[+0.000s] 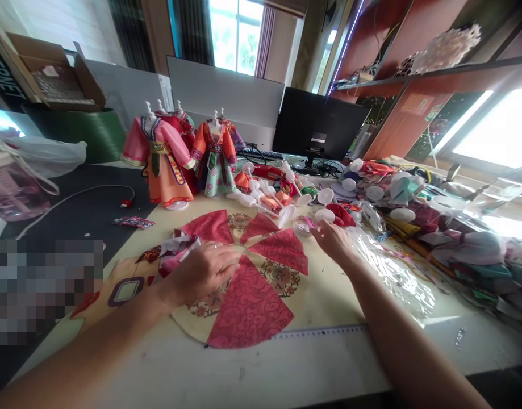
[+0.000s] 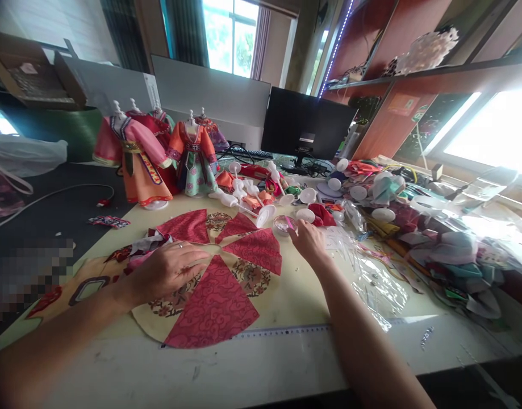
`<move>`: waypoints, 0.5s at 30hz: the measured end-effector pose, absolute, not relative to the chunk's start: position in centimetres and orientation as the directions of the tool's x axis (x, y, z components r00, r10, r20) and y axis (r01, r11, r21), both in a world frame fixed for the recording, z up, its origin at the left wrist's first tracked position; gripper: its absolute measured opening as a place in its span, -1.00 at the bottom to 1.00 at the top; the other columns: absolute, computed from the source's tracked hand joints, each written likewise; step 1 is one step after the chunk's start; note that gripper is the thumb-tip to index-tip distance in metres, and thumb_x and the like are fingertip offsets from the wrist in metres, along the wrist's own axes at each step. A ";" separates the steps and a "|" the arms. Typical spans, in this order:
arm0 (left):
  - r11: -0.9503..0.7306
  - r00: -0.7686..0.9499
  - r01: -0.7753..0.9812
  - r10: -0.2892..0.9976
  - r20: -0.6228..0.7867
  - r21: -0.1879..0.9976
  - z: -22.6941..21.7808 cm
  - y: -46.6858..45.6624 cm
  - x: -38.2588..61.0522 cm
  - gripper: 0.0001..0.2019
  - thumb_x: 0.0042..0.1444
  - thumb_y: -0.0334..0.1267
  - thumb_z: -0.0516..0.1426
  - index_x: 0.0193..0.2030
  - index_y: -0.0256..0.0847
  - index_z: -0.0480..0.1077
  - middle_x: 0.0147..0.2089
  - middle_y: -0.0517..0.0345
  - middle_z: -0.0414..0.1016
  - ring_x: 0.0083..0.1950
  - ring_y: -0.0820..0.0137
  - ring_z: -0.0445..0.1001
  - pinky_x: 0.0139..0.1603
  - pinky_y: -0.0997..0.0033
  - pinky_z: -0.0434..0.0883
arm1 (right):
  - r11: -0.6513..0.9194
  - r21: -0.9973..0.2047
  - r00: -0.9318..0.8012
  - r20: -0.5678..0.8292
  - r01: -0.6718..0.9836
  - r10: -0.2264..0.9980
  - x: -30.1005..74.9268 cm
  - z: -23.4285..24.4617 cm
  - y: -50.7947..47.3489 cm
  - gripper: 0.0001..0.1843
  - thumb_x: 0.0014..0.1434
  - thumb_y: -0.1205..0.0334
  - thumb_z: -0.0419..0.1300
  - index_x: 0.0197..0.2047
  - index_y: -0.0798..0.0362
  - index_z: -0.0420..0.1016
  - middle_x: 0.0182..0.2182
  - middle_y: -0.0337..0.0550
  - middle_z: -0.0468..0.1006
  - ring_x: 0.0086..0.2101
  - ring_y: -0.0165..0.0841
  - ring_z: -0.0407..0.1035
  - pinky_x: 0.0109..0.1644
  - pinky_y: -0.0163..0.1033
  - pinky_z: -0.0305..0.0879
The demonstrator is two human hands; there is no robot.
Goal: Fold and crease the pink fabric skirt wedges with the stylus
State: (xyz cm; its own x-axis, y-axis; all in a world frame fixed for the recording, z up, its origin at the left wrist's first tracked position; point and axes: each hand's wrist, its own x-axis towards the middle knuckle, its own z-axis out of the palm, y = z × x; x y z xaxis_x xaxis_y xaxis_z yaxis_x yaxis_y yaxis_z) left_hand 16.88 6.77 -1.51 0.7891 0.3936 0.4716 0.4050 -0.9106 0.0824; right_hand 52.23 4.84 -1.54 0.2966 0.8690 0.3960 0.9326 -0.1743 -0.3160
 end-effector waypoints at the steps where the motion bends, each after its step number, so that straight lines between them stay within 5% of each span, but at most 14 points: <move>1: -0.912 0.788 0.402 0.391 0.476 0.083 -1.5 6.8 16.9 -0.79 0.23 -0.34 0.03 -0.06 -0.18 0.43 -0.08 0.10 0.56 -0.07 0.31 0.51 -0.04 0.27 0.39 | -0.170 -0.310 0.288 0.388 0.935 0.876 52.0 -1.9 5.1 -0.77 0.09 0.05 0.12 -0.37 0.04 0.43 -0.47 -0.03 0.54 -0.44 -0.20 0.41 -0.39 -0.21 0.17; 8: -0.926 0.765 0.369 0.350 0.540 0.077 -1.8 6.8 17.4 -0.82 0.23 -0.31 0.05 -0.13 -0.19 0.46 -0.15 0.12 0.59 -0.08 0.31 0.53 -0.06 0.27 0.44 | -0.107 -0.455 0.334 0.455 0.884 0.825 53.0 -2.3 4.9 -0.76 0.07 0.19 0.06 -0.26 0.05 0.51 -0.44 -0.08 0.54 -0.43 -0.24 0.39 -0.36 -0.19 0.22; 15: -0.924 0.764 0.365 0.369 0.529 0.116 -2.5 7.0 17.3 -0.81 0.22 -0.29 0.05 -0.12 -0.18 0.46 -0.16 0.11 0.59 -0.10 0.31 0.53 -0.05 0.25 0.43 | 0.140 -0.698 0.405 0.553 0.702 0.728 54.7 0.4 2.7 -0.62 0.07 0.06 0.09 -0.13 0.10 0.49 -0.40 -0.12 0.53 -0.45 -0.36 0.39 -0.33 -0.17 0.35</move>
State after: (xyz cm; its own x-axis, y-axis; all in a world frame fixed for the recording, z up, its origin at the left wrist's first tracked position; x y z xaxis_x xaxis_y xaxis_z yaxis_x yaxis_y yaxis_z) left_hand 17.28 7.00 -2.49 0.7645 0.3686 0.5289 0.3650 -0.9237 0.1163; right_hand 54.74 2.67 0.42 0.4047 0.7281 0.5532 0.7023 0.1399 -0.6979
